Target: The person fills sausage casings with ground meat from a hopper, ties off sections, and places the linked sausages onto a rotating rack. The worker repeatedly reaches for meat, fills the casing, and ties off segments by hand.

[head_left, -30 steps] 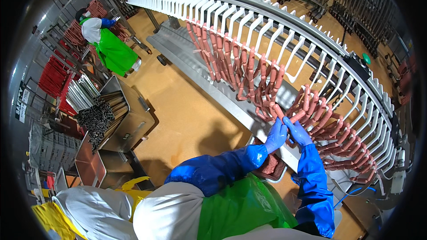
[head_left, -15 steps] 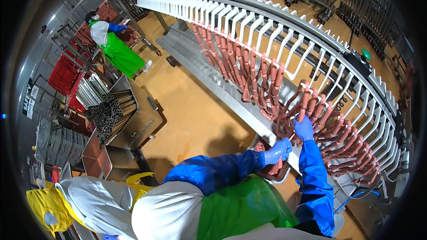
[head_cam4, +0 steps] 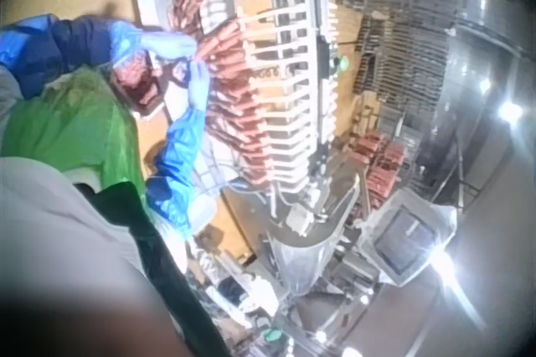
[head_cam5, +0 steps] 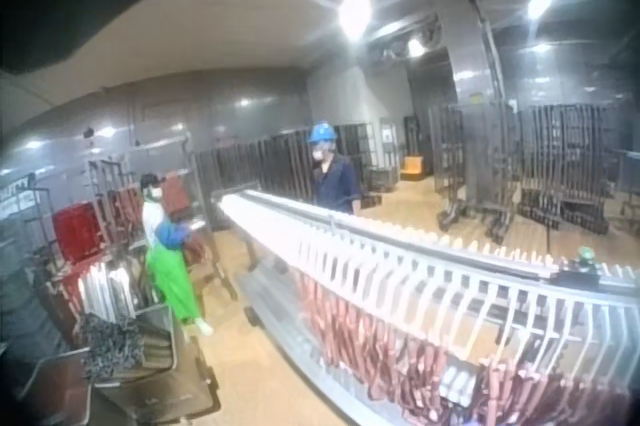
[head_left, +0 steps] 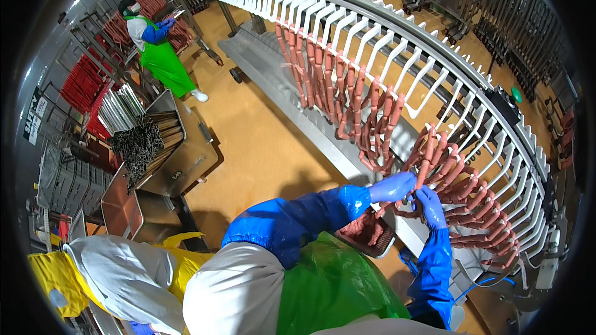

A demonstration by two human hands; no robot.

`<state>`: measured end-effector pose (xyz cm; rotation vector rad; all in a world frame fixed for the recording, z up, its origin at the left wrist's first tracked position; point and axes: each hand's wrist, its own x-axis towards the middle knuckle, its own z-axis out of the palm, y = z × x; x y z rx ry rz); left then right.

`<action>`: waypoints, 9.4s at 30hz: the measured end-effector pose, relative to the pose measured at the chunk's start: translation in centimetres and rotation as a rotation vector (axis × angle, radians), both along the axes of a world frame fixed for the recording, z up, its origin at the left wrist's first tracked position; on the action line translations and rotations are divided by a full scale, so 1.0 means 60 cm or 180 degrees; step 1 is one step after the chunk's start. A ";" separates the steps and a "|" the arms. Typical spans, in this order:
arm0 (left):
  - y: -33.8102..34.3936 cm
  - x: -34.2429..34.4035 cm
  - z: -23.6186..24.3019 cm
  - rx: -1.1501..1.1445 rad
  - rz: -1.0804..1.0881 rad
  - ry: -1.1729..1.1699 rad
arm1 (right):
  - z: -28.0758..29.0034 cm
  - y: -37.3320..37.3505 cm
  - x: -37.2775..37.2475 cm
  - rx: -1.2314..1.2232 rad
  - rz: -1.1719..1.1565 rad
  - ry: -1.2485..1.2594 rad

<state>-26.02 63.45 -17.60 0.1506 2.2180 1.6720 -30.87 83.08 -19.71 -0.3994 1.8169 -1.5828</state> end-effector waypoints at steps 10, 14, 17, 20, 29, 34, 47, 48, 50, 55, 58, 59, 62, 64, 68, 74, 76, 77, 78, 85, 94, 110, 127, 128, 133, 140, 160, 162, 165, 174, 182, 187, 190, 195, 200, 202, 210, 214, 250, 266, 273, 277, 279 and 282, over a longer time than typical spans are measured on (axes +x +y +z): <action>0.013 -0.080 -0.122 -0.1575 -0.1166 0.0901 | -0.150 -0.044 0.032 -0.1797 -0.1595 -0.1893; 0.009 -0.115 -0.098 -0.1372 -0.0706 0.1579 | -0.091 -0.050 0.013 -0.1595 -0.2166 -0.1206; -0.006 -0.010 -0.013 0.0895 0.0609 0.0664 | -0.020 -0.074 0.054 -0.0795 -0.2683 0.0107; -0.001 0.052 -0.031 -0.0774 0.0014 0.1393 | -0.041 -0.067 0.068 -0.0960 -0.2288 0.1353; -0.044 0.003 -0.035 -0.1229 -0.0210 0.2093 | -0.038 -0.069 0.053 -0.1035 -0.1227 0.0279; -0.067 -0.018 -0.094 -0.0056 0.0435 0.0934 | -0.020 -0.078 0.055 -0.0688 -0.1357 -0.0022; -0.056 0.026 -0.036 -0.0650 0.0755 0.2318 | -0.020 -0.095 0.092 -0.0853 -0.1481 0.0765; -0.059 0.022 -0.037 -0.0643 0.0699 0.2414 | -0.020 -0.098 0.092 -0.0710 -0.1509 0.1102; -0.063 0.013 -0.039 -0.0758 0.0526 0.2725 | -0.016 -0.096 0.088 -0.0327 -0.1537 0.1484; -0.058 0.003 -0.027 -0.0434 0.0479 0.2065 | -0.014 -0.101 0.066 0.0359 -0.0855 0.1809; -0.059 0.022 -0.024 -0.0115 0.0877 0.1714 | -0.015 -0.098 0.060 0.0193 -0.0894 0.1796; -0.065 0.029 -0.049 -0.0278 0.0866 0.1787 | -0.015 -0.093 0.054 0.0100 -0.0974 0.1788; -0.062 0.049 -0.075 -0.0353 0.0597 0.1686 | -0.035 -0.092 0.063 0.0261 -0.0954 0.1865; -0.054 0.033 -0.061 -0.0328 0.0534 0.1748 | -0.013 -0.101 0.073 -0.0014 -0.1195 0.0749; -0.060 0.017 -0.031 -0.0948 0.0359 0.1549 | 0.012 -0.104 0.074 -0.0024 -0.1167 0.0335; -0.045 0.024 -0.035 -0.1646 0.0516 0.1408 | 0.007 -0.114 0.082 -0.0025 -0.1272 0.0504; -0.048 0.028 -0.059 -0.1852 0.0654 0.1324 | -0.017 -0.121 0.079 -0.0268 -0.1412 0.0465; -0.063 0.036 -0.071 -0.0430 0.0609 0.1090 | -0.034 -0.125 0.075 -0.0387 -0.1491 0.0446; -0.077 0.045 -0.098 -0.0485 0.0580 0.0674 | -0.048 -0.130 0.070 -0.0510 -0.1548 0.0436; -0.074 0.073 0.083 0.2235 -0.0159 -0.0682 | -0.055 -0.124 0.031 -0.0741 0.0086 0.0324; -0.220 0.028 0.265 0.3396 0.1862 0.1177 | 0.193 -0.093 -0.033 -0.0824 -0.0867 0.1396; -0.114 0.024 -0.050 0.0860 0.1067 0.0676 | 0.203 -0.130 -0.123 0.1143 -0.1695 0.4756; 0.008 0.057 -0.042 0.0295 0.1066 0.0713 | 0.342 0.436 -0.310 0.3318 -0.1811 0.3589; 0.001 0.064 -0.042 0.0087 0.1072 0.0828 | 0.346 0.435 -0.316 0.3820 -0.1625 0.3598; -0.015 0.073 -0.056 0.0648 0.1222 0.1071 | 0.322 0.432 -0.314 0.3175 -0.1167 0.4690; -0.037 0.063 -0.089 0.1080 0.1126 0.0771 | 0.347 0.399 -0.207 0.1441 -0.1522 0.2057; -0.048 0.091 -0.036 0.1660 0.1302 0.0645 | 0.254 0.100 0.021 0.0974 0.0625 0.0334; -0.045 0.080 -0.028 0.1084 0.1151 0.0942 | 0.325 0.208 0.037 0.1094 -0.0080 0.0808; -0.019 0.064 0.026 0.0969 0.1537 0.1167 | 0.419 0.420 -0.029 0.2492 -0.1497 0.2551; 0.057 -0.004 0.062 0.1899 0.2831 0.1251 | 0.407 0.563 -0.247 0.5347 -0.1216 0.2960; 0.089 0.126 0.138 0.1592 0.2858 0.1385 | 0.304 0.392 -0.082 0.0752 -0.0786 0.3697; 0.181 0.166 0.163 0.1356 0.1336 0.1249 | 0.133 0.171 0.165 -0.0057 0.0042 0.2138; 0.205 0.195 0.185 0.1180 0.0810 0.1260 | 0.143 0.123 0.211 -0.1015 -0.0352 0.1307; 0.208 0.186 0.226 0.0913 -0.0049 0.0775 | 0.161 0.136 0.221 -0.0824 -0.0726 0.1814; 0.181 0.160 0.197 0.0343 -0.1158 0.2006 | 0.166 0.188 0.277 -0.0286 -0.0951 0.0595; 0.185 0.150 0.181 -0.0105 -0.1140 0.2509 | 0.177 0.207 0.278 0.0037 -0.0735 0.0191; 0.260 0.158 0.024 -0.0862 -0.2153 0.2124 | 0.140 0.276 0.275 0.0851 0.0117 0.0278; 0.270 0.143 -0.019 -0.0661 -0.2370 0.2428 | 0.104 0.289 0.300 0.0486 0.0128 0.0416; 0.792 0.526 -0.195 -0.0888 -0.4417 0.1826 | 0.113 0.771 1.085 0.0768 -0.5663 0.0090; 1.192 0.750 0.009 -0.0192 -0.5373 0.1757 | 0.202 1.046 1.467 0.2422 -0.5649 0.0266; 1.095 0.639 -0.144 -0.1226 -0.5330 0.1017 | 0.138 1.234 1.595 0.4173 -0.6171 0.0133; 1.065 0.595 -0.182 -0.1467 -0.5075 0.0695 | -0.078 1.265 1.683 0.6396 -0.5114 0.0452; 1.040 0.570 -0.199 -0.1706 -0.4901 0.0623 | -0.111 1.244 1.646 0.6045 -0.4829 -0.0640; 1.022 0.549 -0.225 -0.1882 -0.4734 0.0538 | -0.093 1.212 1.615 0.5751 -0.4655 -0.1459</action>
